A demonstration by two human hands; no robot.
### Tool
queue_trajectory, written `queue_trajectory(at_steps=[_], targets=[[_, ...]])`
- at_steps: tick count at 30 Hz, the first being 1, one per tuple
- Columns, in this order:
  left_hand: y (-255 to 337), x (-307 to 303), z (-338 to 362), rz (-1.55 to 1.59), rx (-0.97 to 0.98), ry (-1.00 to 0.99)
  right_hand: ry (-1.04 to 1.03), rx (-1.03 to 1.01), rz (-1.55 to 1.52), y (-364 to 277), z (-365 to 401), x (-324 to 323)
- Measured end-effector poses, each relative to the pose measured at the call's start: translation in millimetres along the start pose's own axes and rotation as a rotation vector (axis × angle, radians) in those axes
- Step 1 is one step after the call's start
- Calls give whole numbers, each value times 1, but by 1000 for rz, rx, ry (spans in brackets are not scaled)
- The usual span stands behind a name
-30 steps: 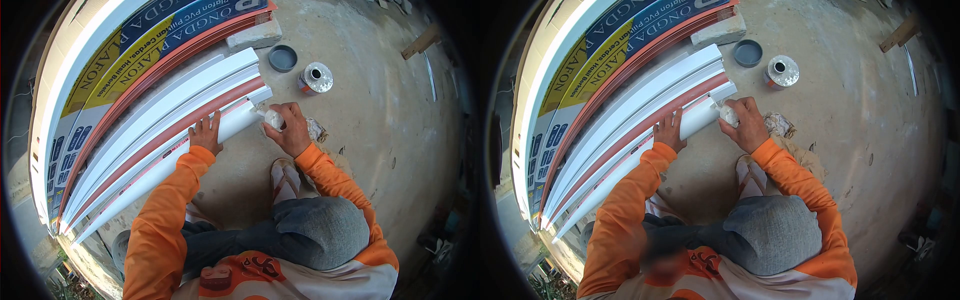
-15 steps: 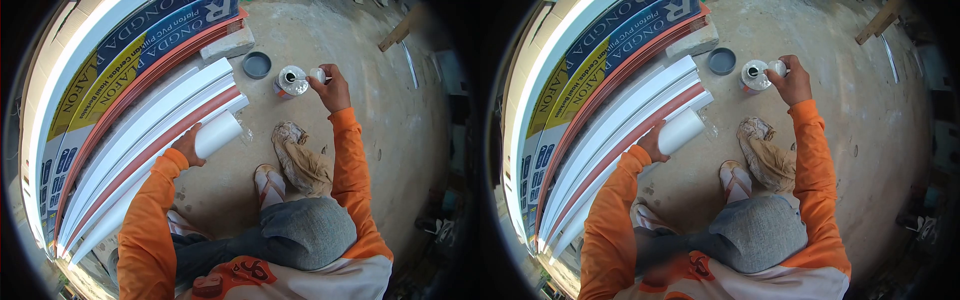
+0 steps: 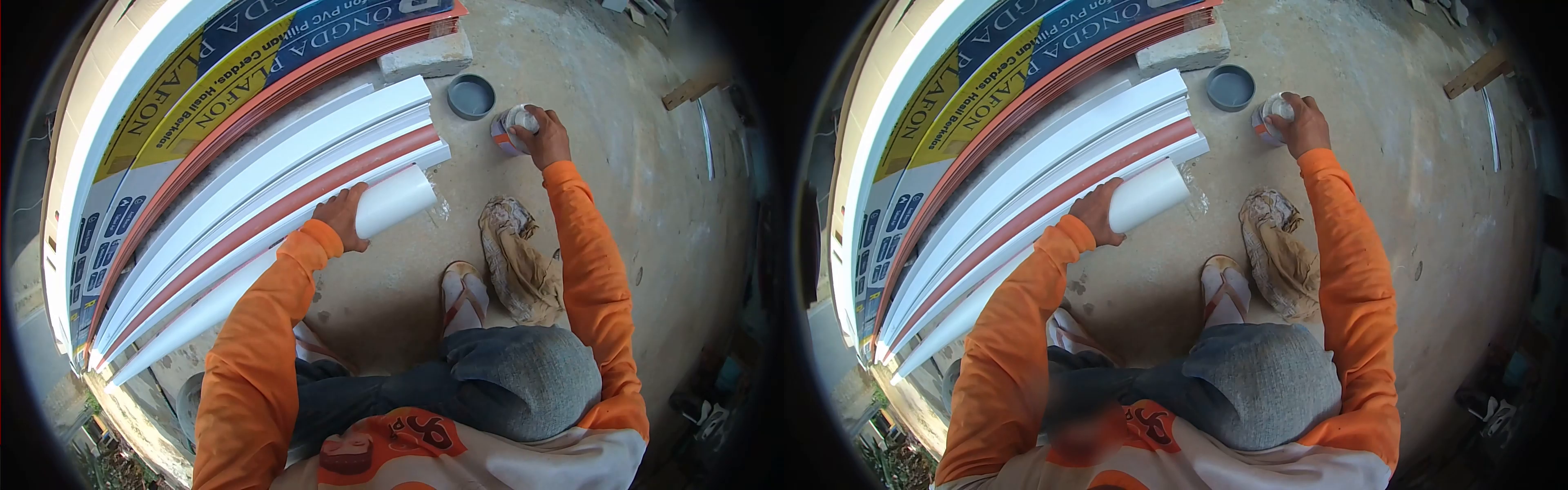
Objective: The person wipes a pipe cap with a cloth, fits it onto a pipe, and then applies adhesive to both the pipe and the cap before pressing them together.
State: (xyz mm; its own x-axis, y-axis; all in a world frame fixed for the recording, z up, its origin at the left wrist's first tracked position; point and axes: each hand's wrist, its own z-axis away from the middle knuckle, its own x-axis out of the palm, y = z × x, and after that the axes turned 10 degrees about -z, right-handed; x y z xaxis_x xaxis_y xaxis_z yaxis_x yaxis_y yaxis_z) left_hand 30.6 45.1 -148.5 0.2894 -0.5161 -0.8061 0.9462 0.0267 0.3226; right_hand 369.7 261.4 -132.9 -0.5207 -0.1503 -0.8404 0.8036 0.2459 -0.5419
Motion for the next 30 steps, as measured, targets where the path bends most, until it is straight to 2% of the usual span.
queue_trajectory(at_steps=[1, 2, 6, 9, 11, 12, 14, 16, 17, 19, 22, 23, 25, 29, 30], targets=[[1, 0, -1, -9, -1, 6, 58, -83, -23, -2, 3, 4], [1, -1, -2, -7, 1, 7, -18, -204, -18, -3, 2, 4], [-2, -2, -3, -20, -1, -50, -150, -72, -19, -14, -19, -7], [1, -3, 1, -71, -28, -43, -41, -49, -45, -33, -9, -22], [6, 0, 8, -106, -52, -14, 248, -78, -40, -40, 7, -34], [10, 2, 10, -143, -64, 7, 245, -78, -40, -47, 19, -39], [13, 0, 11, -177, -71, 33, 283, -25, -316, -71, 47, -46], [16, -3, 11, -158, -86, -5, 234, -105, -721, -88, 77, -24], [15, -3, 11, -157, -84, -4, 133, -131, -847, -96, 91, -10], [14, -2, 11, -143, -72, 16, 71, -271, -651, -118, 112, 7], [15, -5, 12, -144, -75, 17, -6, -379, -474, -117, 123, 32], [15, -6, 12, -147, -75, 18, -3, -381, -476, -117, 125, 28], [16, -7, 14, -152, -82, 24, -194, -313, -458, -119, 129, 14], [15, -9, 13, -136, -70, 10, -184, -258, -455, -129, 114, -2], [16, -10, 13, -129, -74, 11, -93, -327, -445, -132, 107, 3]])
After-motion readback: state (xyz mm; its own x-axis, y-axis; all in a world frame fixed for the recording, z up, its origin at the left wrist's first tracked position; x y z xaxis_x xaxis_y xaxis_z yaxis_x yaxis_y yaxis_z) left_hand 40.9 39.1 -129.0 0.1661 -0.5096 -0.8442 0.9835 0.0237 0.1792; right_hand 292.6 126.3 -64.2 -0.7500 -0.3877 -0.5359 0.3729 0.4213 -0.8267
